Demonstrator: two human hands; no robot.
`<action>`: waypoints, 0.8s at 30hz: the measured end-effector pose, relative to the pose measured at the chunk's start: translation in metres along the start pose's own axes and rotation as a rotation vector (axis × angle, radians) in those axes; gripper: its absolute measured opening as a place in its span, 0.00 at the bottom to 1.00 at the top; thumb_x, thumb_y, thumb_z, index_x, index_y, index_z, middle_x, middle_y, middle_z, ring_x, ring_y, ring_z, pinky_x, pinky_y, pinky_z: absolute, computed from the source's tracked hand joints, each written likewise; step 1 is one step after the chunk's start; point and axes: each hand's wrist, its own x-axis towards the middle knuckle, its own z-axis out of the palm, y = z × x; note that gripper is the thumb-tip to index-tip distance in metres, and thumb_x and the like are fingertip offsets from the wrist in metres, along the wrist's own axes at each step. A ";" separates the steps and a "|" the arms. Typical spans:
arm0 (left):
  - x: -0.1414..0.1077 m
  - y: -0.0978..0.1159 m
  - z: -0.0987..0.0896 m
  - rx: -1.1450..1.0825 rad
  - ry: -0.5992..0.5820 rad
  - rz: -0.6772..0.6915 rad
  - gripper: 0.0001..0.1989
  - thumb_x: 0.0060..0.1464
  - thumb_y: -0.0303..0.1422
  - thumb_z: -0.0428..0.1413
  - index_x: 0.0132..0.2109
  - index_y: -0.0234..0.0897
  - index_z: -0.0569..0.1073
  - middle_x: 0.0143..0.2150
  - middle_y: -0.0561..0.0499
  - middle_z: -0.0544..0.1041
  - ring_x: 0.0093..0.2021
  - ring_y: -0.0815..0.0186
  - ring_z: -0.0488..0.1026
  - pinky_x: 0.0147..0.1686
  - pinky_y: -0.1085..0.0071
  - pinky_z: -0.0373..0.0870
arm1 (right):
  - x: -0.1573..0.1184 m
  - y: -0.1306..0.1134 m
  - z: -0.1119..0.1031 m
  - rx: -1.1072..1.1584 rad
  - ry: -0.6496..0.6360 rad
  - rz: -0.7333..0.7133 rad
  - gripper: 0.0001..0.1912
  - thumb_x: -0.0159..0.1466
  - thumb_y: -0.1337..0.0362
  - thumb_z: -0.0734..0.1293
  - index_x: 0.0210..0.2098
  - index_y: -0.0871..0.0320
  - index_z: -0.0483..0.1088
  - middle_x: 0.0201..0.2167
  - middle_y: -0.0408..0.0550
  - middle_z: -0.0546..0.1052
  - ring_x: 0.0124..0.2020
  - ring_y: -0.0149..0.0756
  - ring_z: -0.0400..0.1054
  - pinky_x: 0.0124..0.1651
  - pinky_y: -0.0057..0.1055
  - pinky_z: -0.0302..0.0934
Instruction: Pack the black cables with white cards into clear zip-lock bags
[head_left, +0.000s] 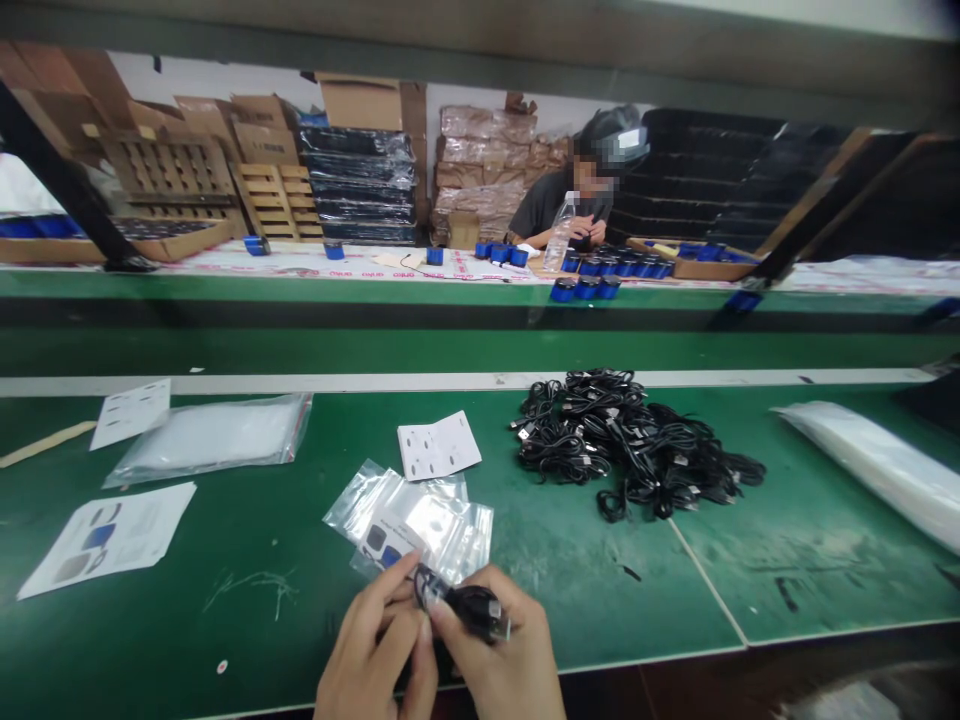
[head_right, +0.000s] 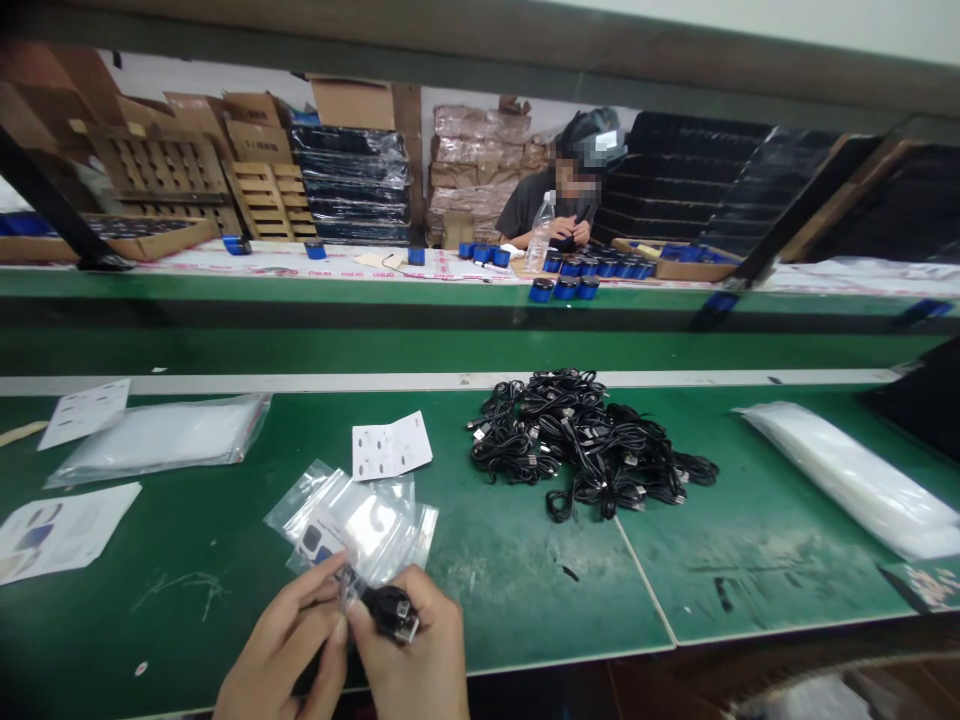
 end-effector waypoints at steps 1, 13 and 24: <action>0.000 0.000 -0.001 0.022 0.006 0.006 0.09 0.59 0.27 0.46 0.35 0.40 0.69 0.54 0.45 0.67 0.45 0.63 0.72 0.43 0.69 0.70 | -0.001 0.002 0.001 0.014 0.007 -0.001 0.14 0.54 0.59 0.69 0.20 0.58 0.62 0.17 0.37 0.62 0.20 0.27 0.54 0.23 0.24 0.54; 0.006 -0.007 -0.014 0.108 -0.099 0.081 0.07 0.57 0.26 0.47 0.34 0.40 0.69 0.54 0.44 0.71 0.48 0.60 0.71 0.41 0.66 0.74 | -0.009 -0.010 -0.028 0.097 -0.585 0.006 0.26 0.61 0.62 0.65 0.59 0.51 0.63 0.43 0.46 0.77 0.42 0.40 0.71 0.48 0.36 0.64; 0.001 0.011 -0.009 0.074 0.038 0.131 0.09 0.53 0.20 0.47 0.29 0.38 0.65 0.56 0.45 0.63 0.42 0.61 0.66 0.39 0.65 0.67 | 0.004 -0.007 -0.021 -0.002 -0.319 0.072 0.04 0.54 0.67 0.67 0.25 0.58 0.74 0.18 0.39 0.70 0.21 0.30 0.63 0.27 0.25 0.58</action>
